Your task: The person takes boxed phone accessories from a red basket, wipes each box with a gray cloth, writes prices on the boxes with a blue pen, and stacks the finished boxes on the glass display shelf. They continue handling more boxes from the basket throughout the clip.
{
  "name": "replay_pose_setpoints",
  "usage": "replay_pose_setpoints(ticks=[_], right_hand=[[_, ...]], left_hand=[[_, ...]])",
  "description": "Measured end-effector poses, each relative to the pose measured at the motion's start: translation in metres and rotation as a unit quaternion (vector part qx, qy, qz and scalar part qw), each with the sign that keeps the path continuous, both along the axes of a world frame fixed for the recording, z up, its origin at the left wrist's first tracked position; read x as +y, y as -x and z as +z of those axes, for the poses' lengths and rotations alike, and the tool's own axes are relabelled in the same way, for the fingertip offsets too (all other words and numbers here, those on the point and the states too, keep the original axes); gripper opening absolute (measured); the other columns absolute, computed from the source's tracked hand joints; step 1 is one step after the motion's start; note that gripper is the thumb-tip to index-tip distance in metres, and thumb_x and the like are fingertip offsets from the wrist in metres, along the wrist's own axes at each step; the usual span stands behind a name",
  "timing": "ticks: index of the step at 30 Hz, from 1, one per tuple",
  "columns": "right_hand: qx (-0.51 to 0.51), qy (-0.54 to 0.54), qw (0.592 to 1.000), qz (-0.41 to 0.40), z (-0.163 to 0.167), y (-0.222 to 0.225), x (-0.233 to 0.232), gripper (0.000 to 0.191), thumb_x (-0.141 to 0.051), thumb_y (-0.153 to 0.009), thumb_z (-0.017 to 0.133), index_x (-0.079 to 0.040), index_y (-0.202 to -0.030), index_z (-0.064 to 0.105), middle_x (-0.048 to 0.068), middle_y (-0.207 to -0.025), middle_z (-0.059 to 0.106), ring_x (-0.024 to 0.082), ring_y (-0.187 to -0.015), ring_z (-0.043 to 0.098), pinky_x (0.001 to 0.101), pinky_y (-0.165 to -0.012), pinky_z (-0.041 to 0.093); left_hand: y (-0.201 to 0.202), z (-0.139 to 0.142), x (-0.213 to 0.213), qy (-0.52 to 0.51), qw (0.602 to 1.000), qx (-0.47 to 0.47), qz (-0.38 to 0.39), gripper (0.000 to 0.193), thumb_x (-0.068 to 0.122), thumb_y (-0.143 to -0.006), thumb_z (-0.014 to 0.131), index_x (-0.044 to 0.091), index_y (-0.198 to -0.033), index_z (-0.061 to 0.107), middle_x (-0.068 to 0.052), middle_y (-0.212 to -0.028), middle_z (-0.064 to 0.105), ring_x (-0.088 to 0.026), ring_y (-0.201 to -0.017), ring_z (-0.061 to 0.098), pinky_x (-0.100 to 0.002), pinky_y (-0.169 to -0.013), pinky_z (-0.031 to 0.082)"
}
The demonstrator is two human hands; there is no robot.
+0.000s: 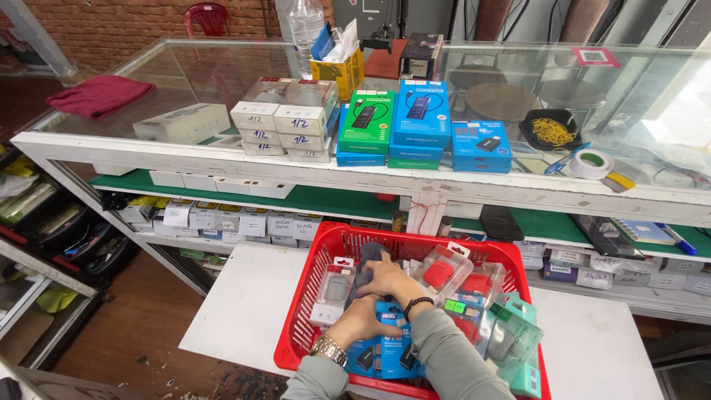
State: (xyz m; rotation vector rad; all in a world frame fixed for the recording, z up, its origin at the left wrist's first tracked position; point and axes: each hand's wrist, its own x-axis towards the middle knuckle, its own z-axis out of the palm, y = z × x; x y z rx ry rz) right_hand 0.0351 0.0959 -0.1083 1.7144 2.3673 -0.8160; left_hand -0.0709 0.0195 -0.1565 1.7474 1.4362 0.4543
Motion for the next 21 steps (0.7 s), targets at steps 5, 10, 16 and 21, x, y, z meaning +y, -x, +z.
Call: replay_pose_setpoints(ticks=[5, 10, 16, 21], right_hand=[[0.189, -0.145, 0.969, -0.065, 0.002, -0.029, 0.019, 0.037, -0.03, -0.075, 0.082, -0.013, -0.106, 0.071, 0.017, -0.105, 0.074, 0.034, -0.103, 0.071, 0.0419, -0.091, 0.056], [0.404, -0.218, 0.883, -0.101, 0.051, -0.075, 0.009, 0.03, -0.017, -0.083, 0.072, -0.008, -0.111, 0.066, 0.012, -0.103, 0.075, 0.028, -0.097, 0.075, 0.0387, -0.084, 0.058], [0.41, -0.319, 0.849, 0.097, 0.075, -0.049, -0.07, 0.054, -0.01, -0.077, 0.067, -0.011, -0.131, 0.064, 0.013, -0.13, 0.06, 0.032, -0.131, 0.054, 0.0462, -0.114, 0.042], [0.342, -0.392, 0.85, 0.083, 0.055, -0.026, -0.078, 0.037, -0.027, -0.082, 0.077, -0.019, -0.118, 0.069, 0.022, -0.142, 0.043, 0.051, -0.139, 0.029, 0.0593, -0.114, 0.022]], left_hand=[[0.04, 0.016, 0.004, 0.152, 0.984, -0.06, 0.067, 0.094, 0.034, -0.066, 0.089, 0.005, -0.146, 0.048, -0.017, -0.122, 0.073, -0.022, -0.099, 0.076, -0.036, -0.078, 0.063], [0.077, 0.036, 0.015, 0.11, 0.931, -0.296, 0.182, 0.089, 0.019, -0.073, 0.086, 0.007, -0.149, 0.042, -0.016, -0.122, 0.073, -0.022, -0.102, 0.075, -0.035, -0.081, 0.064], [0.033, 0.035, 0.028, 0.035, 0.745, -0.595, 0.299, 0.068, 0.028, -0.085, 0.065, 0.02, -0.148, 0.04, -0.009, -0.127, 0.069, -0.021, -0.111, 0.07, -0.038, -0.09, 0.06], [0.004, 0.038, 0.028, 0.116, 0.624, -0.739, 0.227, 0.063, 0.05, -0.098, 0.054, 0.005, -0.143, 0.055, -0.013, -0.129, 0.067, -0.025, -0.11, 0.068, -0.038, -0.089, 0.058]])
